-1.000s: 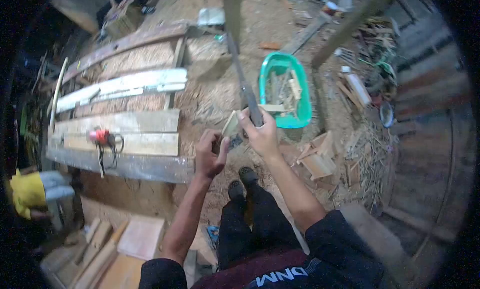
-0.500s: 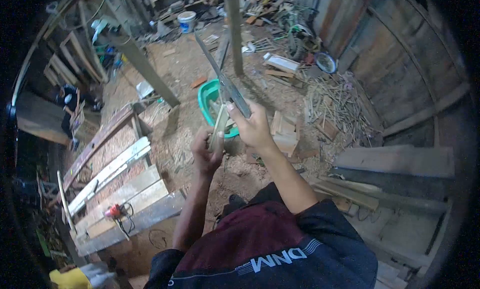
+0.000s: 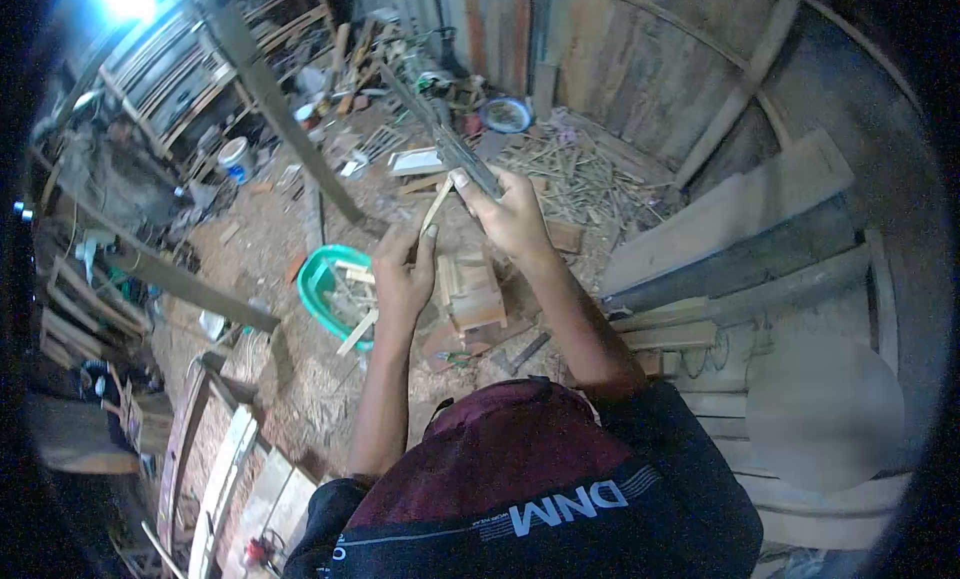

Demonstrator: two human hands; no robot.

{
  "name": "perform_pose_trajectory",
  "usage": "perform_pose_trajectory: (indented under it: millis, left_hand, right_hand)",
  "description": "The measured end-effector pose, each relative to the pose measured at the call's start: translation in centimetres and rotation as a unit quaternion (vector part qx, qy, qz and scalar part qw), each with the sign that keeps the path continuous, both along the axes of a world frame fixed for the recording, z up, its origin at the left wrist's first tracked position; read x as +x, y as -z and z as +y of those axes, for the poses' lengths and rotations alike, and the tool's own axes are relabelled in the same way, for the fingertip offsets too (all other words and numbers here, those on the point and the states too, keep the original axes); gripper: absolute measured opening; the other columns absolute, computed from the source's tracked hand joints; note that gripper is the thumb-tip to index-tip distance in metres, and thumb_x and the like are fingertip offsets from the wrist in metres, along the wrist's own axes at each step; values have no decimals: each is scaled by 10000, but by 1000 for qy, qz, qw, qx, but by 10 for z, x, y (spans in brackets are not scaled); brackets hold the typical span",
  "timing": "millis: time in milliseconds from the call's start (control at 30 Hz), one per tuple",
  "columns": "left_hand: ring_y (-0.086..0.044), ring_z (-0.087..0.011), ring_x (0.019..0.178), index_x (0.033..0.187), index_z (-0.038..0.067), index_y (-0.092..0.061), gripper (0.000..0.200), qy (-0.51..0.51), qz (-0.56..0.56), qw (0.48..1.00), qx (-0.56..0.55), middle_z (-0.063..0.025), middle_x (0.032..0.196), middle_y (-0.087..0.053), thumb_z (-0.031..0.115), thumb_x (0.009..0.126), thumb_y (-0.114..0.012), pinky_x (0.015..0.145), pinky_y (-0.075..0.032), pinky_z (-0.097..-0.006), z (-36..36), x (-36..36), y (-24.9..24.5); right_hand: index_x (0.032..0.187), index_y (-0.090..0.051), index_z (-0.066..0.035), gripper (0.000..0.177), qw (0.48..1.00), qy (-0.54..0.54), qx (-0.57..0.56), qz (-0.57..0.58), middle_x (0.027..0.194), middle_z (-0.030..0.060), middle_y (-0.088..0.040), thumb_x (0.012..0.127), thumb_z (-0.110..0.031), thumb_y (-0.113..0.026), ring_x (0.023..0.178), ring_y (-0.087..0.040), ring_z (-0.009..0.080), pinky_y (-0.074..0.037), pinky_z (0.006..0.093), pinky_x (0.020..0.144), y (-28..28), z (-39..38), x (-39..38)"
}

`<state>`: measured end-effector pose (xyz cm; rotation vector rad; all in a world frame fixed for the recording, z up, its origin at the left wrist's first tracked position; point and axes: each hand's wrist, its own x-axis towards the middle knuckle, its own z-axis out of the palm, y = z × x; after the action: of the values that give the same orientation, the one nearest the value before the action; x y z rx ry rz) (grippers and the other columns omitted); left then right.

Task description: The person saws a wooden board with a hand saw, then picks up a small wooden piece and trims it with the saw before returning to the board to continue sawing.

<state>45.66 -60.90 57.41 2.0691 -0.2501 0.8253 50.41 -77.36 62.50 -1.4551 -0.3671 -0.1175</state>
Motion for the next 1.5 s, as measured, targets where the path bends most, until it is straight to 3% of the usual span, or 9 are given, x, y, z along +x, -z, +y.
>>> perform_pose_trajectory:
  millis: [133, 433, 600, 833, 967, 1000, 1133, 1333, 1500]
  left_hand:
    - [-520, -216, 749, 1334, 121, -637, 481, -35, -56, 991, 114, -84, 782, -526, 131, 859, -718, 670, -346, -344, -45, 29, -20]
    - [-556, -220, 763, 1243, 64, -686, 439, 68, -89, 989, 100, -89, 816, -583, 92, 811, -761, 735, -425, -353, -71, 75, -39]
    - [-624, -221, 755, 1135, -1, -719, 362, 174, -37, 982, -63, -126, 848, -643, 57, 786, -798, 714, -500, -313, -81, 96, -56]
    - [-645, -187, 826, 1165, -31, -691, 351, 282, -33, 956, -77, -139, 928, -697, 52, 833, -769, 789, -506, -309, -87, 139, -63]
    - [-621, -130, 834, 1206, -40, -670, 374, 337, 40, 936, -97, -138, 960, -703, 58, 855, -757, 765, -500, -279, -93, 144, -68]
    - [-600, -107, 743, 1229, -25, -664, 389, 337, -10, 937, -90, -106, 891, -698, 73, 864, -758, 689, -495, -257, -97, 151, -62]
    - [-539, -47, 568, 1216, -19, -676, 378, 386, 162, 888, -190, -12, 752, -665, 105, 871, -769, 527, -445, -220, -101, 151, -68]
    - [-562, -63, 565, 1137, -21, -706, 277, 415, 233, 841, -258, -29, 738, -679, 126, 904, -736, 511, -433, -230, -110, 151, -83]
    - [-544, -81, 545, 928, -23, -711, 300, 474, 255, 793, -286, -47, 679, -653, 250, 996, -606, 525, -428, -239, -121, 159, -79]
  right_hand:
    - [944, -669, -11, 203, 997, 26, 77, 12, 725, -43, -551, 981, -208, -635, 648, -467, 38, -375, 215, 601, -5, -51, 13]
    - [966, -686, -7, 255, 986, 156, 60, -10, 709, -38, -560, 944, -261, -667, 649, -491, 44, -376, 219, 597, -8, -81, 30]
    - [993, -691, -1, 264, 977, 206, 55, -22, 709, -32, -569, 939, -259, -674, 653, -500, 48, -391, 228, 604, -16, -82, 41]
    - [1008, -683, 1, 263, 960, 272, 39, -59, 749, -37, -583, 933, -251, -684, 671, -508, 44, -399, 226, 606, -32, -83, 55]
    - [1028, -688, 2, 271, 946, 316, 38, -63, 756, -44, -592, 929, -250, -684, 676, -511, 39, -397, 221, 597, -43, -80, 50]
    - [1030, -690, 3, 275, 942, 327, 30, -66, 757, -44, -593, 928, -252, -685, 676, -510, 38, -396, 219, 596, -47, -79, 49]
    - [1026, -696, 5, 280, 936, 346, 15, -59, 786, -35, -617, 927, -256, -689, 697, -531, 41, -418, 216, 627, -51, -81, 49]
    - [1000, -688, 3, 253, 923, 371, -12, -97, 767, -45, -610, 937, -242, -684, 696, -524, 35, -415, 219, 615, -54, -86, 64]
    - [968, -688, 10, 239, 931, 351, -7, -97, 786, -36, -632, 944, -227, -684, 722, -549, 46, -443, 230, 641, -62, -101, 63]
